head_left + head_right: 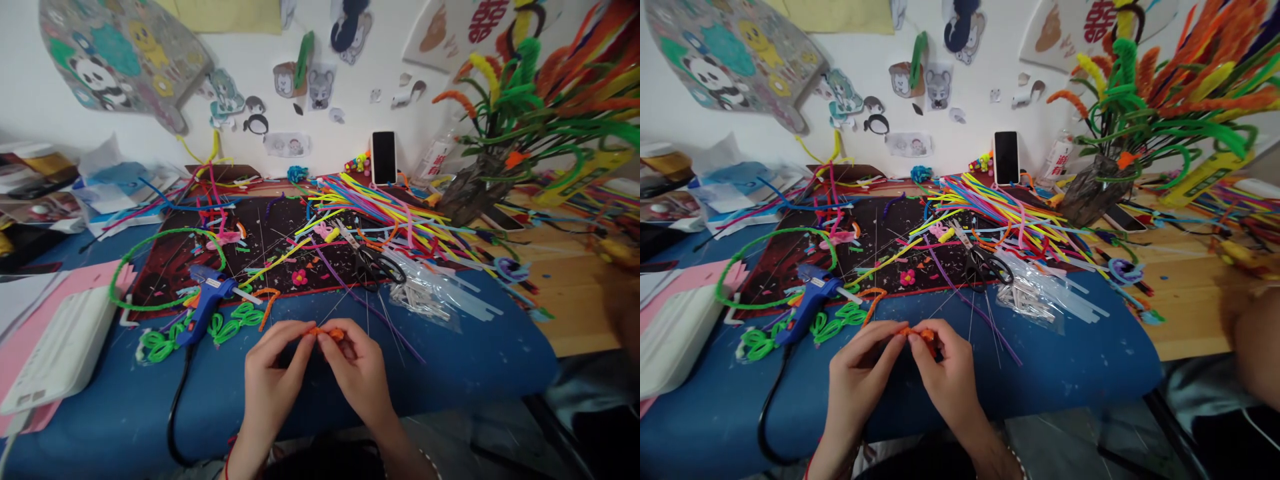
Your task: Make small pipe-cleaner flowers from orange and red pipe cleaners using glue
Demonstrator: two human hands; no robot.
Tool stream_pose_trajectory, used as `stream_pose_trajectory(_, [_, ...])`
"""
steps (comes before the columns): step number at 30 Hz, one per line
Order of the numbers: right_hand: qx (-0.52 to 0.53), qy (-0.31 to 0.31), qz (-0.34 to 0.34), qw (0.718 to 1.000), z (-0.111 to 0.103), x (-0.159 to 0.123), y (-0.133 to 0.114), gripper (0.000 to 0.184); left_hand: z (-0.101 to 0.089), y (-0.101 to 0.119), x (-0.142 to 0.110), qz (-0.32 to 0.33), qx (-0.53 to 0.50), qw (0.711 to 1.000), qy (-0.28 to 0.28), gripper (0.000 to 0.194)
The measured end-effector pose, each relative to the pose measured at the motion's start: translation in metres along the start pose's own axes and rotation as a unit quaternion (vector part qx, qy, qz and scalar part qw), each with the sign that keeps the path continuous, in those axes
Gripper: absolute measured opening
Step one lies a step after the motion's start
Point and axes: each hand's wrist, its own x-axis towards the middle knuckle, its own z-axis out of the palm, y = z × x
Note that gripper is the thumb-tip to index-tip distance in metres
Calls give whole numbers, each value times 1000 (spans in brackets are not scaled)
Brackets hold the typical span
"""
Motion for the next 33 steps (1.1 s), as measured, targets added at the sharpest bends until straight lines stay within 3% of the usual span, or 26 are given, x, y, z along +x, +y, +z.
stream_pose_trajectory(5, [-104,41,-94,989,1,-3,-2,6,1,2,-1,0,31,1000,-7,12])
stream_pose_trajectory(14, [-226,83,-243,940,12,-13,8,19,7,1,-8,-55,12,998,27,11])
stream_pose_trajectory(19, [-193,128,-189,954,10,-12,4,11,9,1,-5,-52,18,998,-3,12])
stream_pose_trajectory(23, [-191,126,-150,962,7,-8,0,6,7,0,-2,-40,26,999,-26,13])
stream_pose_trajectory(30, [-222,121,-202,946,14,-12,5,12,13,5,-11,15,106,994,37,13])
stream_pose_trajectory(33, [-205,93,-161,961,12,-9,4,11,15,2,-9,-17,98,994,39,12])
